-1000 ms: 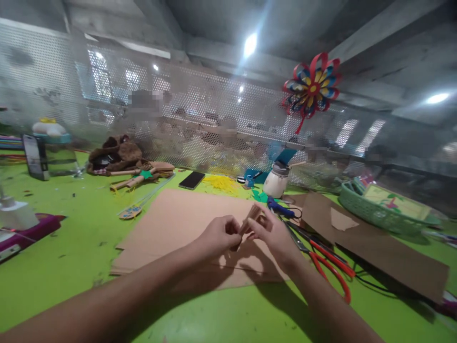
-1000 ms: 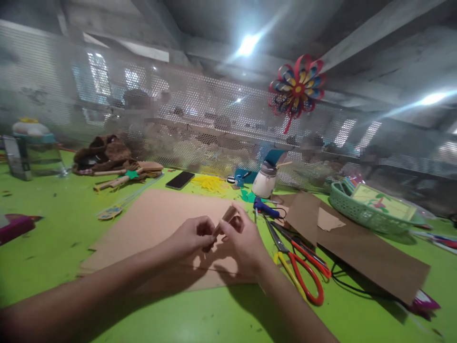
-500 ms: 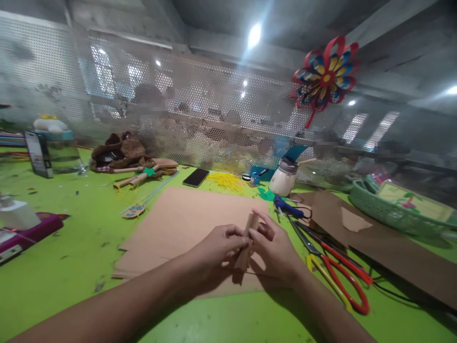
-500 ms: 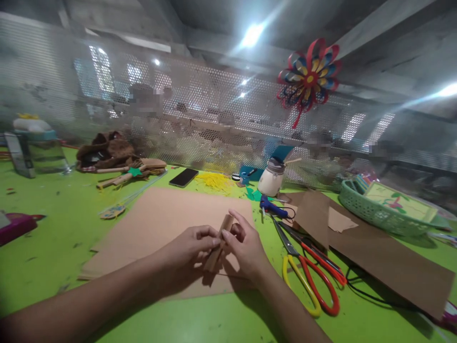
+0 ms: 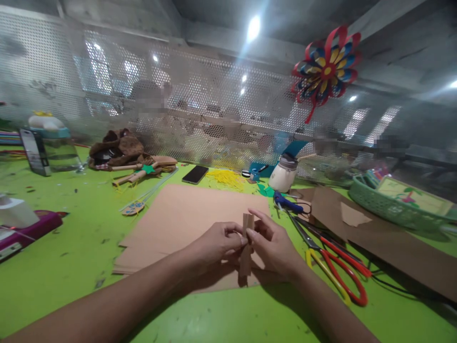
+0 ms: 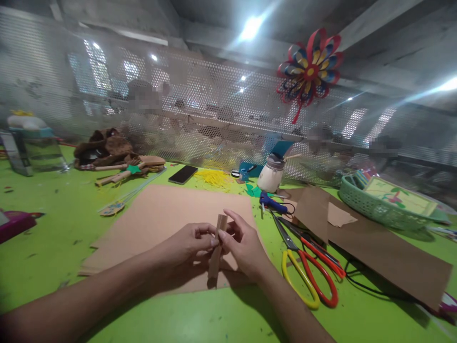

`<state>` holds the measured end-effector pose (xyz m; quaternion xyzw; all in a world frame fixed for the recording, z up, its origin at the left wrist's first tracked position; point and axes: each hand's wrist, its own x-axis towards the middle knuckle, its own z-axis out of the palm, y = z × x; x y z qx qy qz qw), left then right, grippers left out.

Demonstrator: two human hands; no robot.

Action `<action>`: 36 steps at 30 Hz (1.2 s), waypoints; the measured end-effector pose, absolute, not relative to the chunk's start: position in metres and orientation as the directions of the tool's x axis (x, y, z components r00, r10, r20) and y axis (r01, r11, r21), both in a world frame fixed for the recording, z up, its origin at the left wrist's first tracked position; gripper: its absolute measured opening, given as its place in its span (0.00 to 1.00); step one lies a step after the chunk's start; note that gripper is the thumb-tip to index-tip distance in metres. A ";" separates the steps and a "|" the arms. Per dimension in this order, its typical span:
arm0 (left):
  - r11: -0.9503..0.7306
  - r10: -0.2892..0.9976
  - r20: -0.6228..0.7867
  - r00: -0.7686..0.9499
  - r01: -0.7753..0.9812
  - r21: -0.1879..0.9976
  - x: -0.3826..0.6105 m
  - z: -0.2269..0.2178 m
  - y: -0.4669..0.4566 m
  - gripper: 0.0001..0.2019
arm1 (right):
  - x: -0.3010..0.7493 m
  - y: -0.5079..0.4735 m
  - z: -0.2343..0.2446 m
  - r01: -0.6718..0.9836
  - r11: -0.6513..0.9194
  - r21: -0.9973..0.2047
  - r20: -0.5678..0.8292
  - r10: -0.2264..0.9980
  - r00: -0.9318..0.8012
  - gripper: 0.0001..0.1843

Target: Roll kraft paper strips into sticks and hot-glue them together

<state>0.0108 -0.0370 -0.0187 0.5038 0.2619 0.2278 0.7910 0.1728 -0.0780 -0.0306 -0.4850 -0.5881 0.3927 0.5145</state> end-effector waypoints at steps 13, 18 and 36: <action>0.412 0.679 -0.166 0.715 -0.183 0.893 0.011 -0.023 -0.025 0.15 | 0.230 -0.096 -0.004 0.485 0.078 -0.871 0.175 0.972 0.157 0.21; 0.354 0.752 -0.118 0.648 -0.246 0.903 0.011 -0.022 -0.024 0.11 | 0.298 -0.129 -0.015 0.890 -0.110 -0.443 0.154 0.968 0.197 0.19; 0.253 0.905 -0.111 0.411 -0.309 0.917 0.003 -0.012 -0.002 0.06 | 0.311 -0.146 -0.032 0.897 -0.394 -0.201 -0.068 0.919 0.388 0.40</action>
